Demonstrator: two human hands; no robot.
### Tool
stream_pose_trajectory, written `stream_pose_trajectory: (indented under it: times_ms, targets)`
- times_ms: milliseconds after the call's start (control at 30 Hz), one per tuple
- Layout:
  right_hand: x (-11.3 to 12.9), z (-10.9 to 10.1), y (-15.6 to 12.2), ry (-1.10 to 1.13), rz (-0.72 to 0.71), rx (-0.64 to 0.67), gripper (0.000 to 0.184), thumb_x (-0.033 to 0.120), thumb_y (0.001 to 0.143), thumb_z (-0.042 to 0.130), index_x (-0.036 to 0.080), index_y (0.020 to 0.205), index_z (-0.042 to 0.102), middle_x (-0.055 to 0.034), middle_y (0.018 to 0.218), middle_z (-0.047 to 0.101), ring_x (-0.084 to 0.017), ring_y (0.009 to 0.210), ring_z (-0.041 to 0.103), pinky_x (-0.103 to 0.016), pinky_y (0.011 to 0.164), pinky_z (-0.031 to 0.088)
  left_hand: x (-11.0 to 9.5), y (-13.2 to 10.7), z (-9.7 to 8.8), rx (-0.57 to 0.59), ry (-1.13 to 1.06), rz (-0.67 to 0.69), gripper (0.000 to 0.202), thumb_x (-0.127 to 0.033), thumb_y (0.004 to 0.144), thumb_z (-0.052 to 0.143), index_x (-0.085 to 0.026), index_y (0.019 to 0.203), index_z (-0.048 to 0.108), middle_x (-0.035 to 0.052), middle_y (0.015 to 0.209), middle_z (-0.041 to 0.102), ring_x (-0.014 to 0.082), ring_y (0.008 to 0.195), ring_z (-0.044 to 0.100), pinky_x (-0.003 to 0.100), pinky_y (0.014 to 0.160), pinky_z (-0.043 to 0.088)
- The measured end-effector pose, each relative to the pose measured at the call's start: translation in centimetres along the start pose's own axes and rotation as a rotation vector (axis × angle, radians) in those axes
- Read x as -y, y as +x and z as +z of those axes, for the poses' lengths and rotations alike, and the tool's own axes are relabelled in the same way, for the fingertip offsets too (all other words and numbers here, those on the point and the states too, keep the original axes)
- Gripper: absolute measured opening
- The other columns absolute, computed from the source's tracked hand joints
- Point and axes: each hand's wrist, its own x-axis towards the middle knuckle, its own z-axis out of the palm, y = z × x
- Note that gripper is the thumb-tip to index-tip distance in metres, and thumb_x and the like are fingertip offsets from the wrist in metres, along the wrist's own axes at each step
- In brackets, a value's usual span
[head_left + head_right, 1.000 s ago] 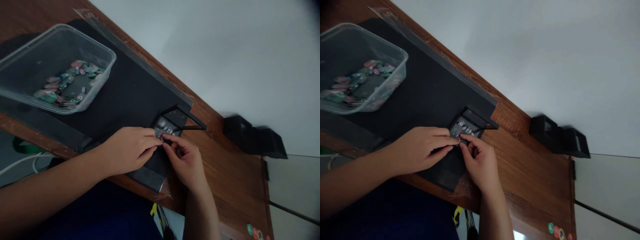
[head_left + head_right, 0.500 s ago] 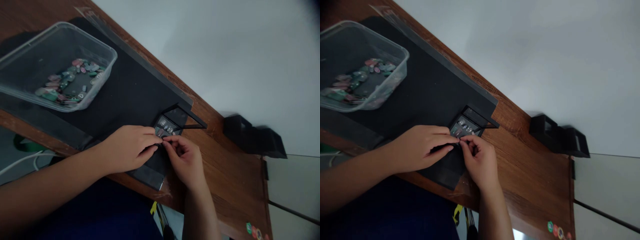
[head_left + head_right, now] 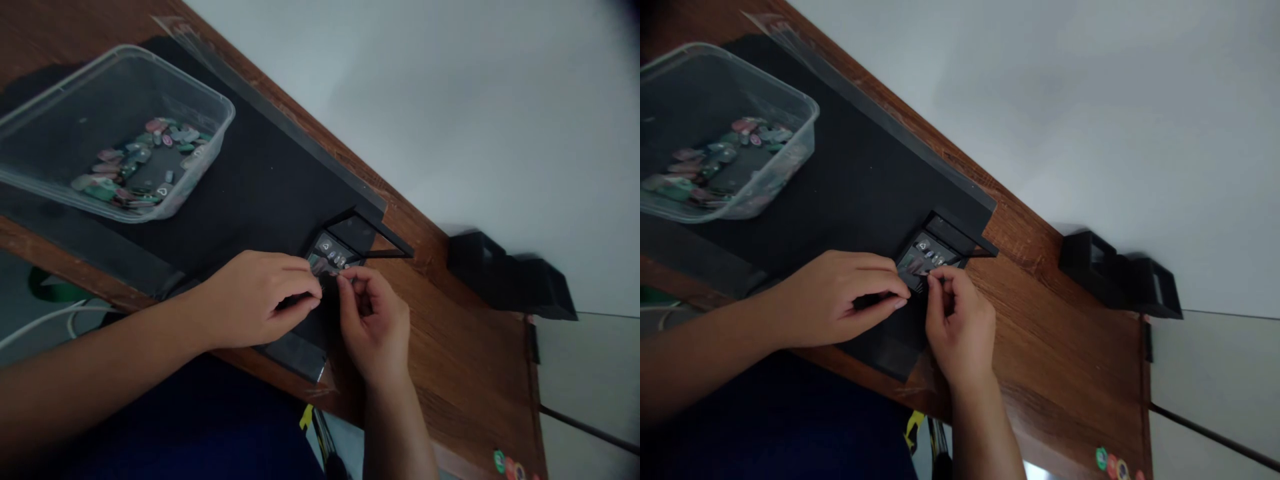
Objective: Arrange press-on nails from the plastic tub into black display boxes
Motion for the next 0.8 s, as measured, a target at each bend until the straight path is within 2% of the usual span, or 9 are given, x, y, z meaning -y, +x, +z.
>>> stream_pose_trajectory:
  times_ms: [100,200,300,433,600,800]
  targets:
    - [0.3,-0.3,-0.3,-0.069,-0.142,-0.147,0.009,0.019,0.093,0.064,0.024,0.100,0.065,0.0039,0.071,0.066,-0.010,0.053,0.058,-0.022,0.053,0.043,-0.3,0.1,-0.3,-0.066,-0.124,-0.079,0.012,-0.028,0.092,0.067,-0.019,0.085,0.074,-0.0029,0.071,0.064,0.0102,0.062,0.057,0.024,0.059,0.042]
    - [0.8,-0.5,-0.8,-0.156,-0.312,-0.270,0.016,0.012,0.092,0.063,0.025,0.100,0.062,0.0019,0.074,0.071,-0.011,0.053,0.062,-0.024,0.053,0.045,-0.6,0.2,-0.5,-0.126,-0.295,-0.143,0.015,-0.033,0.087,0.075,-0.019,0.092,0.077,-0.0039,0.067,0.064,0.0082,0.056,0.053,0.021,0.053,0.041]
    - [1.0,-0.5,-1.3,-0.252,-0.436,-0.296,0.022,0.009,0.090,0.064,0.028,0.102,0.061,0.0039,0.068,0.070,-0.012,0.051,0.062,-0.026,0.057,0.046,-0.7,0.3,-0.6,-0.157,-0.467,-0.177,0.018,-0.032,0.083,0.080,-0.019,0.096,0.079,-0.0038,0.066,0.066,0.0067,0.053,0.052,0.018,0.049,0.041]
    - [0.9,0.0,-1.4,-0.253,-0.577,-0.363,0.021,0.008,0.090,0.066,0.025,0.102,0.065,0.0061,0.062,0.066,-0.011,0.048,0.057,-0.027,0.053,0.043,-0.8,0.4,-0.6,-0.111,-0.583,-0.192,0.015,-0.030,0.081,0.082,-0.019,0.091,0.081,-0.0028,0.065,0.068,0.0062,0.052,0.053,0.017,0.046,0.039]
    - [0.8,0.4,-1.0,-0.231,-0.582,-0.330,0.018,0.008,0.091,0.065,0.022,0.101,0.067,0.0046,0.066,0.069,-0.010,0.055,0.061,-0.025,0.059,0.046,-0.9,0.5,-0.8,-0.066,-0.566,-0.184,0.012,-0.027,0.088,0.074,-0.017,0.083,0.080,-0.0019,0.066,0.068,0.0060,0.054,0.053,0.016,0.048,0.039]
    - [0.8,0.5,-1.0,-0.242,-0.591,-0.308,0.016,0.008,0.092,0.066,0.021,0.101,0.067,0.0035,0.069,0.070,-0.010,0.055,0.059,-0.026,0.057,0.044,-0.9,0.5,-0.6,-0.093,-0.513,-0.191,0.014,-0.026,0.090,0.070,-0.015,0.087,0.078,-0.0020,0.066,0.066,0.0055,0.051,0.051,0.016,0.046,0.038]
